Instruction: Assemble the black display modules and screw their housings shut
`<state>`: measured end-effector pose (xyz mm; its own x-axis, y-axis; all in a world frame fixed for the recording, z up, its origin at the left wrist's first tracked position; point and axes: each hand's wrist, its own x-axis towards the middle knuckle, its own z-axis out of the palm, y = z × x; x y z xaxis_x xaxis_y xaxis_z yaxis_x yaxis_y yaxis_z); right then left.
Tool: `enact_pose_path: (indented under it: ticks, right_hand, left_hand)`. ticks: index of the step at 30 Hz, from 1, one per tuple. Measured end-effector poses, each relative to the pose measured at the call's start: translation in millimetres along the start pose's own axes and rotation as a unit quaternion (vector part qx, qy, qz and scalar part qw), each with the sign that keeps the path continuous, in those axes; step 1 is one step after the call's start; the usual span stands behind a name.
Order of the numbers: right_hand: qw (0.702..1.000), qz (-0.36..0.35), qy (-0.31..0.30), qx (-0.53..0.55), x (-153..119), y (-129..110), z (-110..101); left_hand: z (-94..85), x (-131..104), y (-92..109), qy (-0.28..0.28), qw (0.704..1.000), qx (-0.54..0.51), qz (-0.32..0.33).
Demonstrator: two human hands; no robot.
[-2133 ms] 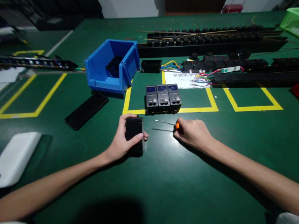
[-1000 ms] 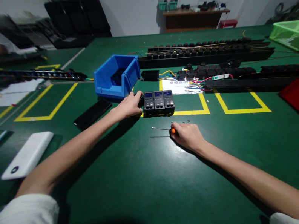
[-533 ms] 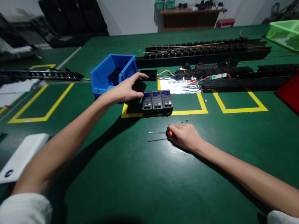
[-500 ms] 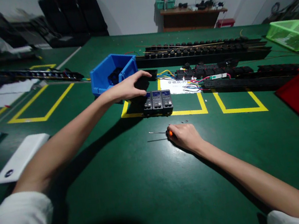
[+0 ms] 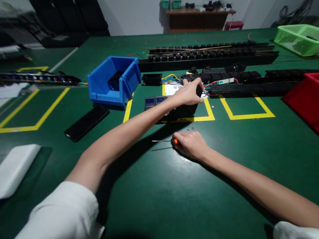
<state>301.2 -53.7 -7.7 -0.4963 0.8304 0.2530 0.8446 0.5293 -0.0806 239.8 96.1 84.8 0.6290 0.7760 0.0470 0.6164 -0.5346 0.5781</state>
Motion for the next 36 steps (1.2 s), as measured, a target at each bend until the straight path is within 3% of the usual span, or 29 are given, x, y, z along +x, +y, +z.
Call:
enact_pose_path:
  ticks: [3, 8, 13, 23, 36]
  right_hand:
    - [1.0, -0.003, -0.003, 0.002, 1, 0, 0]
    - [1.0, -0.002, -0.001, 0.001, 1, 0, 1]
    - [1.0, 0.003, 0.002, 0.001, 1, 1, 2]
    - [1.0, 0.003, 0.002, -0.001, 2, -1, -1]
    - [1.0, 0.001, 0.0, 0.0, 1, 1, 0]
  left_hand:
    - [11.3, 1, 1, -0.019, 0.997, 0.056, -0.054]
    - [19.4, -2, -1, -0.025, 0.991, 0.119, -0.063]
    - [19.5, -6, -3, -0.051, 0.985, 0.14, -0.086]
    - [17.8, -11, -21, -0.047, 0.969, 0.204, -0.133]
    - [-7.6, -22, -57, -0.032, 0.952, 0.241, -0.188]
